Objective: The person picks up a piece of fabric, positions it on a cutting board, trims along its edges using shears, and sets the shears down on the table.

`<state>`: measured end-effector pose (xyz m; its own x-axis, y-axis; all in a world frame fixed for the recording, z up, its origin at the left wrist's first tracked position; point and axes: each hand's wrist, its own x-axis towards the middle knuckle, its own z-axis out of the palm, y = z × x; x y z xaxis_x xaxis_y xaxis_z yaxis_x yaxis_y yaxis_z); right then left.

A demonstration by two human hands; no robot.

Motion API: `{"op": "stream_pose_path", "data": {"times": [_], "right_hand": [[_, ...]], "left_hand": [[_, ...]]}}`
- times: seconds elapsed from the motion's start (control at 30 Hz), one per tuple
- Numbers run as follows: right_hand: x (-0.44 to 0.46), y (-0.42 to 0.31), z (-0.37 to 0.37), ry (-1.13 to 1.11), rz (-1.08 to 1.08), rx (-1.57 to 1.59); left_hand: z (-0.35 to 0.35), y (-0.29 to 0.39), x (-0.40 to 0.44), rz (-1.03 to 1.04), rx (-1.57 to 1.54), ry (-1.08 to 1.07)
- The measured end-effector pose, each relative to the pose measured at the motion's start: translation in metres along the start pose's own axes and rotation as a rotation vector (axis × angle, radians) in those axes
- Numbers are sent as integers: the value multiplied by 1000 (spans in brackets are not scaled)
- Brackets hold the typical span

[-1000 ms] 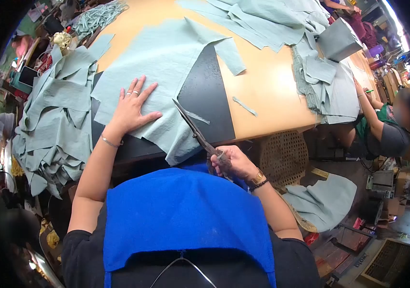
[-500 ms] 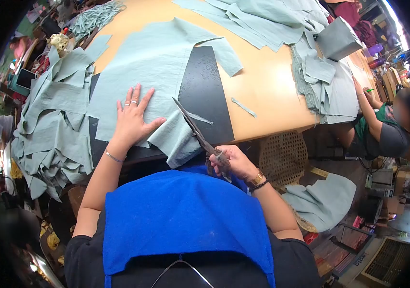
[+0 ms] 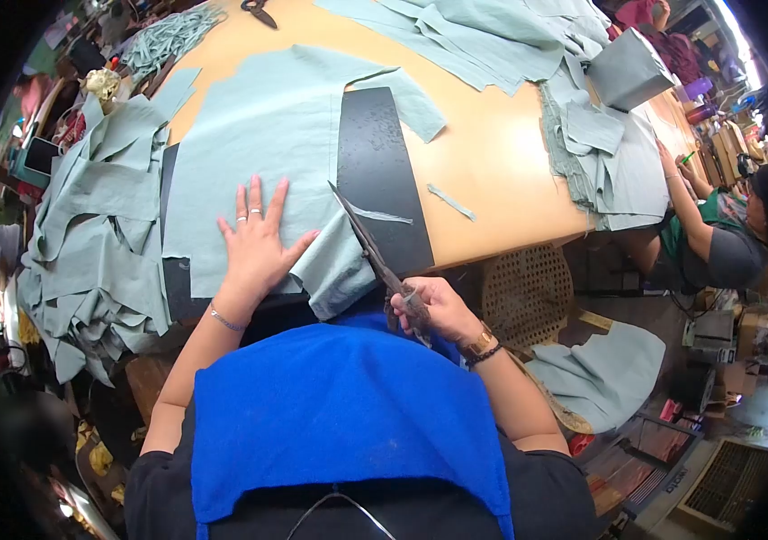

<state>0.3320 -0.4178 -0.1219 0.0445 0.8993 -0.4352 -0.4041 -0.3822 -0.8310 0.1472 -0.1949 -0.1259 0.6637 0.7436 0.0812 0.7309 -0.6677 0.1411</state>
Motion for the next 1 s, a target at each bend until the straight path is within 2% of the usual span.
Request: {"op": "stream_pose_path", "data": {"times": [0.1, 0.23, 0.33, 0.53, 0.73, 1.0], "right_hand": [[-4, 4, -1, -2, -3, -6], [-3, -2, -1, 11, 11, 9], [6, -5, 0, -2, 22, 33], [9, -4, 5, 72, 32, 46], [-2, -1, 7, 71, -10, -31], [11, -5, 10, 98, 23, 45]], "left_hand": [[-4, -5, 9, -48, -29, -116], [-14, -35, 36, 225, -14, -50], [-15, -37, 38, 254, -9, -103], [-9, -31, 29, 224, -43, -14], [-7, -23, 23, 187, -35, 4], [-6, -9, 10, 150, -1, -13]]}}
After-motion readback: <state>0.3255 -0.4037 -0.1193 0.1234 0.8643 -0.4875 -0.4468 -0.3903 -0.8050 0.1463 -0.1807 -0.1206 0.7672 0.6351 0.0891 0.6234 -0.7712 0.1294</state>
